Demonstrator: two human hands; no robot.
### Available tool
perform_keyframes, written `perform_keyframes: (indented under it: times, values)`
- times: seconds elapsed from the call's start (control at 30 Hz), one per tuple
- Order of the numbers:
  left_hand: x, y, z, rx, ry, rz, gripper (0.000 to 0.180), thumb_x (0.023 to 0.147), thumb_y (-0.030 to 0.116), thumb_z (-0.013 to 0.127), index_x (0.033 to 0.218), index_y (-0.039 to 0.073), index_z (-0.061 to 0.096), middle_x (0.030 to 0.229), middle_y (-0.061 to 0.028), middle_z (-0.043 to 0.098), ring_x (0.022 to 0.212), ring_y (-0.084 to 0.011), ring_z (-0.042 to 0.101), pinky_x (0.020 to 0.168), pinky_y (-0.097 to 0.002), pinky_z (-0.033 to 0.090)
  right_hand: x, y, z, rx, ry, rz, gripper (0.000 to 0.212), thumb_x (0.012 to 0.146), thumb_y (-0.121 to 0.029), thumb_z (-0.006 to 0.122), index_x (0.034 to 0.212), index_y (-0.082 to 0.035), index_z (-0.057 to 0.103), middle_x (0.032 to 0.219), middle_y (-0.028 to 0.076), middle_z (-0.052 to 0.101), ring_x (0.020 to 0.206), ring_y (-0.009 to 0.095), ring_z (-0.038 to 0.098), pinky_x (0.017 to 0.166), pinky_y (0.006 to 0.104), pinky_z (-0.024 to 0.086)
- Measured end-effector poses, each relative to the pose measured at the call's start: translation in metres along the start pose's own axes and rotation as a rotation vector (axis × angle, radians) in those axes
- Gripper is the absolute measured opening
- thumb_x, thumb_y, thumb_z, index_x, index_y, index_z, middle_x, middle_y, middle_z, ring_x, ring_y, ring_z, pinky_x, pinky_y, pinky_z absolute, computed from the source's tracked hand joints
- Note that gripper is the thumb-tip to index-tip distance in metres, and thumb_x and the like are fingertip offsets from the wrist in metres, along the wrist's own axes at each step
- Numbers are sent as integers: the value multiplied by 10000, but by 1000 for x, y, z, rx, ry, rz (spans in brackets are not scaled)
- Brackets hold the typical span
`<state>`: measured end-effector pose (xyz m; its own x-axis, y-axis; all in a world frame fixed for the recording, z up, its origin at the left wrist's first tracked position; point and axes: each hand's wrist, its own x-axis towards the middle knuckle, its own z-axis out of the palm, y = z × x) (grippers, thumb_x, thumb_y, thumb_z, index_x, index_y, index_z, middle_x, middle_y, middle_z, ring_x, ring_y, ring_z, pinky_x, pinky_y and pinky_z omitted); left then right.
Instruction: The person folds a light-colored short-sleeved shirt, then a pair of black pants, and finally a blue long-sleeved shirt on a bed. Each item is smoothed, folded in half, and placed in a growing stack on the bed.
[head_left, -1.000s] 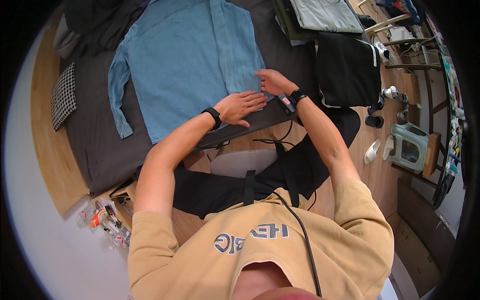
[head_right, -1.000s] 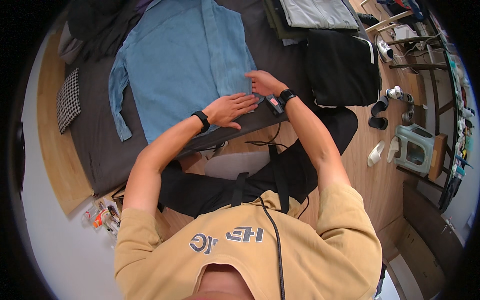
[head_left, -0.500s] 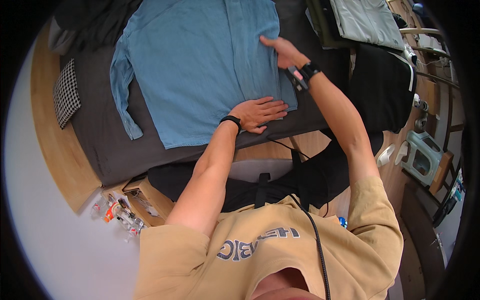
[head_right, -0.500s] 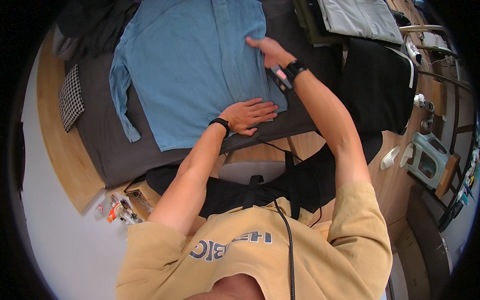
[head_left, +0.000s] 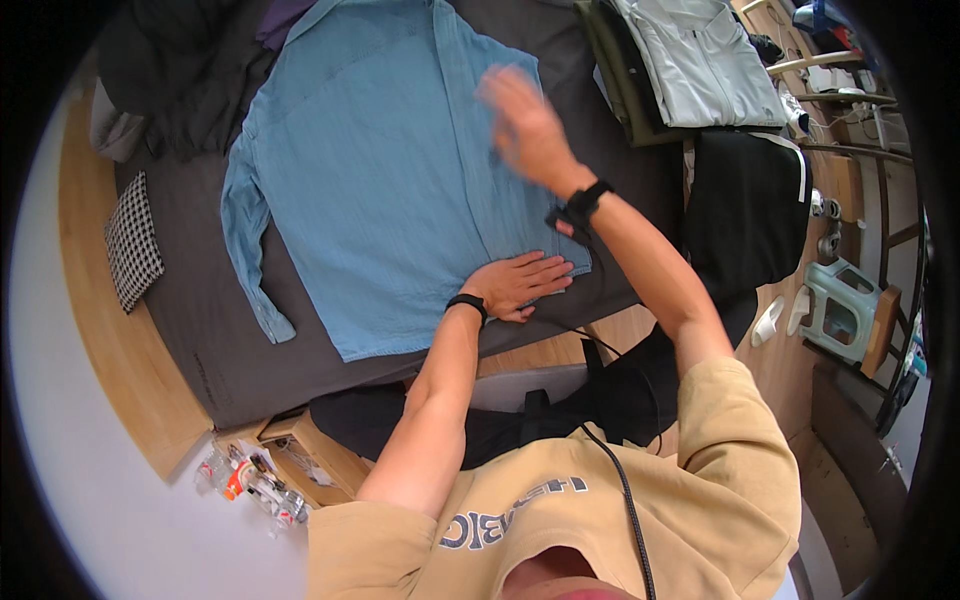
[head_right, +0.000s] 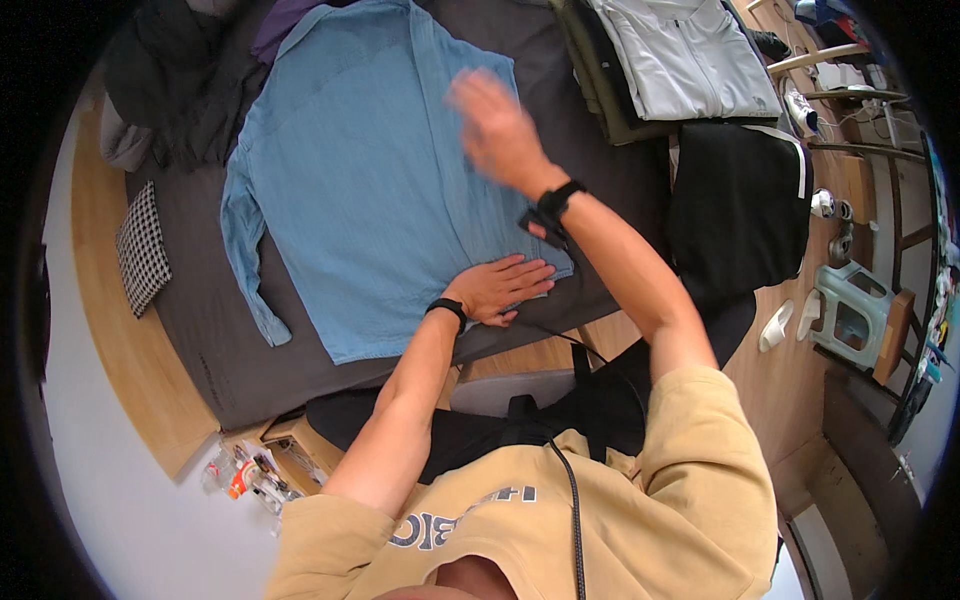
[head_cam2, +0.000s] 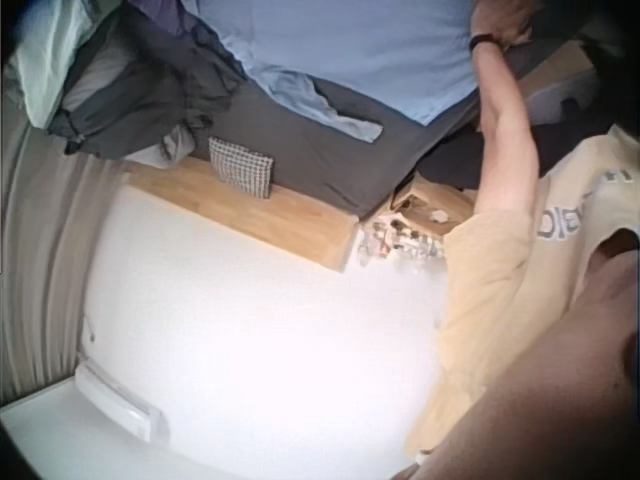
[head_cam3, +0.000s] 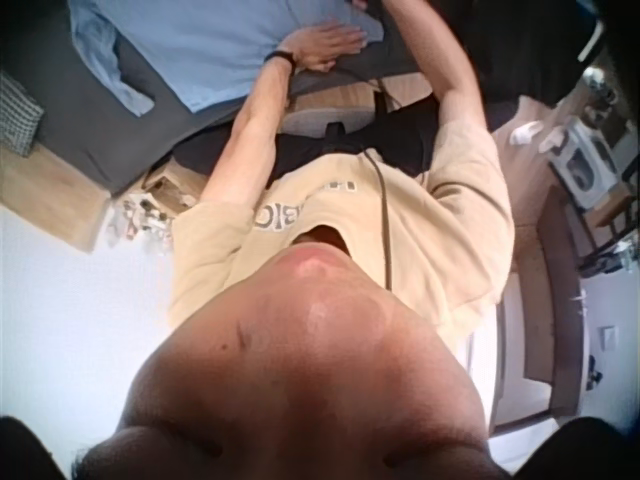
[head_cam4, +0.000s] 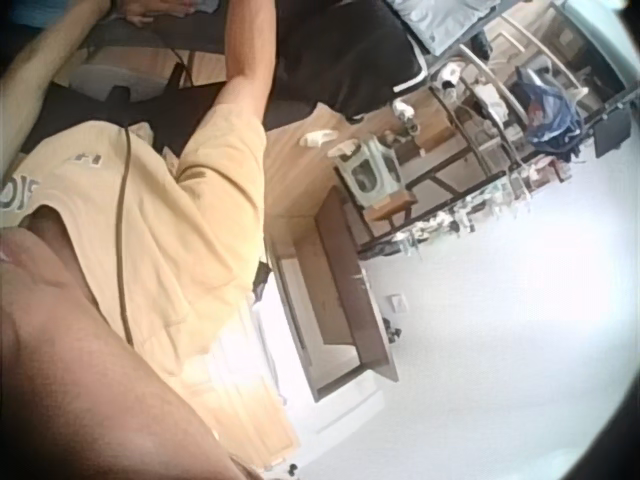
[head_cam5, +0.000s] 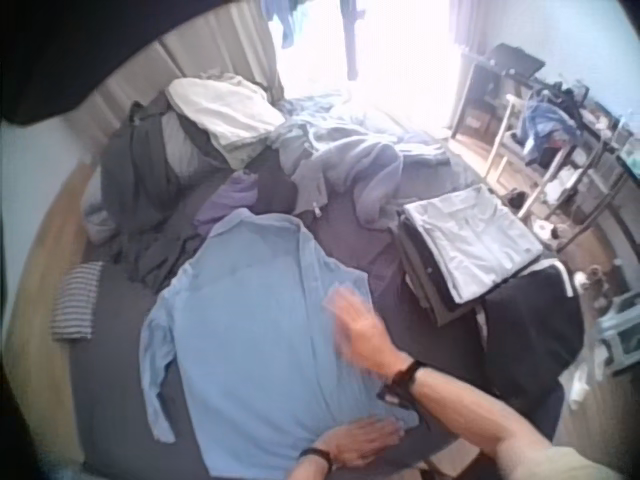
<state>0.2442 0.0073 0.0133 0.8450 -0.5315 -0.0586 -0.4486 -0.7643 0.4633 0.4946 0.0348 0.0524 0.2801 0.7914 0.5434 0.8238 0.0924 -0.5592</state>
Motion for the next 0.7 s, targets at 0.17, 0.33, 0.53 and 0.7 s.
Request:
perform_keyframes:
  times: [0.17,0.33,0.53,0.7]
  values:
    - [0,2,-2,15,81,6,910,888,413,632,1678,97,309,1767,-117,266,1631,-266,251,1335,-459,192,-31,-24,17,-125,-552,-199,712,1054,-399,592,1644,-65,375,1730,126,343,1595,299,330,1315,507,247]
    - [1,2,-4,38,33,-8,920,884,439,635,1674,88,317,1764,-110,276,1624,-259,266,1333,-450,192,24,33,59,-212,-462,-261,776,1061,-553,538,1651,-78,371,1729,110,358,1590,270,341,1319,497,235]
    - [2,1,-3,34,48,-5,951,874,442,660,1680,92,295,1771,-91,259,1607,-256,279,1306,-430,246,100,97,91,-349,-363,-285,726,1093,-628,425,1678,-203,361,1740,83,346,1596,256,333,1326,470,231]
    - [0,-5,3,-41,115,-2,901,872,397,648,1669,109,344,1762,-88,301,1608,-248,293,1299,-425,255,147,137,105,-563,-331,-274,684,1093,-640,406,1678,-289,370,1757,-3,324,1608,174,309,1338,492,185]
